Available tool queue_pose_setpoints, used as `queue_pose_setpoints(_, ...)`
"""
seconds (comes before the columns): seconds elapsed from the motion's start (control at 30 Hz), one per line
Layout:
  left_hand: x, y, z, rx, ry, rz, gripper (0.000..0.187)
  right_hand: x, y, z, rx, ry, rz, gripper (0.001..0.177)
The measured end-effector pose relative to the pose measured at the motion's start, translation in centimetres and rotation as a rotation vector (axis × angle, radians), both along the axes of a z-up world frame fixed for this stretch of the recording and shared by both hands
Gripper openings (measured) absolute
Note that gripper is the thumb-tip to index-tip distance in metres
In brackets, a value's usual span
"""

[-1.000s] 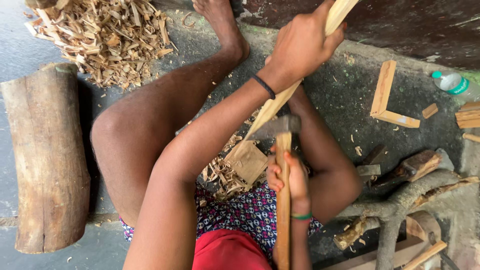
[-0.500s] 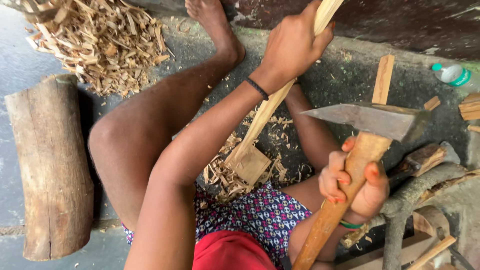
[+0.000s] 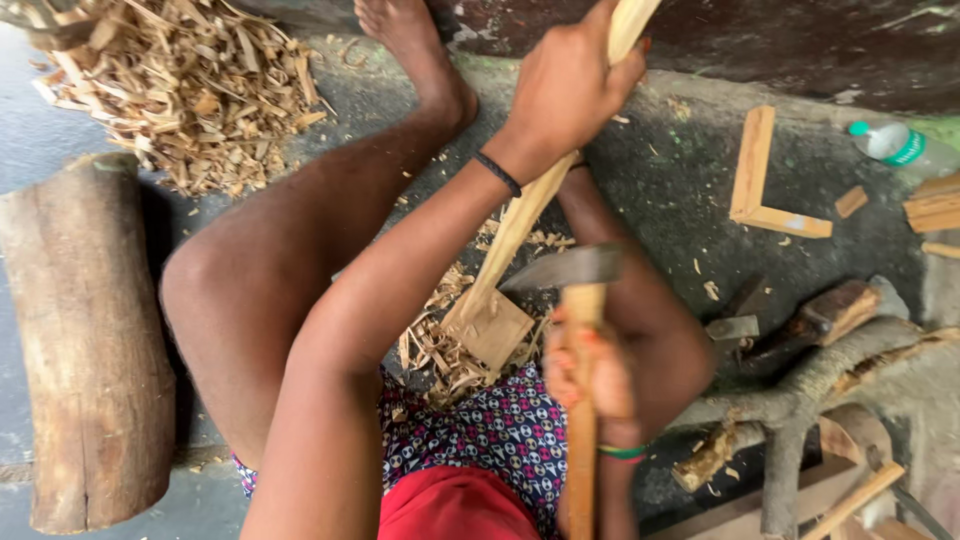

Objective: The person sits on the floor and uses a small axe to carve a long piece of wood held between their legs. They repeatedly strike the wood to shape it, producing wood shavings that accumulate on the floor.

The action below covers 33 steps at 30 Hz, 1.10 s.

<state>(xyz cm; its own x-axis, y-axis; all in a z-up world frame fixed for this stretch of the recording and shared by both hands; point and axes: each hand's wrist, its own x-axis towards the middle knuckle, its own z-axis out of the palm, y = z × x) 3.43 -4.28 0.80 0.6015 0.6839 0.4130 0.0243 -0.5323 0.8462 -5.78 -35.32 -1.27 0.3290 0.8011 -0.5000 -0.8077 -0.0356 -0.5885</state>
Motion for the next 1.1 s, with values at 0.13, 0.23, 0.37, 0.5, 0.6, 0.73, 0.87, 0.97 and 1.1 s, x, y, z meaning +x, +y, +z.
queue_pose_setpoints(0.13, -0.5, 0.1, 0.6, -0.017, -0.058, -0.014, 0.042, 3.4, -0.7, 6.8, 0.463, -0.020, -0.064, 0.052)
queue_pose_setpoints(0.23, -0.8, 0.1, 1.2, -0.024, -0.034, -0.027, 0.040, 5.2, -1.1, 10.9, 0.590, -0.134, 0.010, 0.052)
queue_pose_setpoints(0.37, -0.1, -0.3, 0.4, -0.021, -0.017, -0.009, 0.045, 4.8, -1.4, 6.4, 0.355, 0.004, 0.029, 0.048)
queue_pose_setpoints(0.5, 0.1, 0.0, -0.1, -0.021, -0.026, -0.026, 0.045, 2.0, 0.8, -5.1, 0.100, 0.256, 0.050, 0.042)
queue_pose_setpoints(0.6, 0.5, -0.2, -0.6, 0.026, -0.078, 0.017, 0.050, 0.0, 0.9, -8.0, -0.054, 0.215, 0.091, 0.040)
queue_pose_setpoints(0.73, 1.3, 0.0, -1.3, -0.008, 0.017, -0.007, 0.038, 0.9, 0.3, -5.3, -0.077, 0.095, 0.037, 0.042)
queue_pose_setpoints(0.87, 0.1, -0.1, -0.1, 0.002, -0.042, -0.010, 0.044, 3.7, 0.6, 2.3, 0.276, 0.035, 0.002, 0.054)
queue_pose_setpoints(0.97, -0.3, 0.0, 0.3, -0.013, -0.059, -0.012, 0.046, 5.7, -0.8, 9.0, 0.565, -0.047, 0.025, 0.055)
queue_pose_setpoints(1.1, -0.2, -0.1, 0.5, -0.022, -0.057, -0.018, 0.047, 5.0, -2.0, 8.7, 0.569, -0.088, -0.028, 0.052)
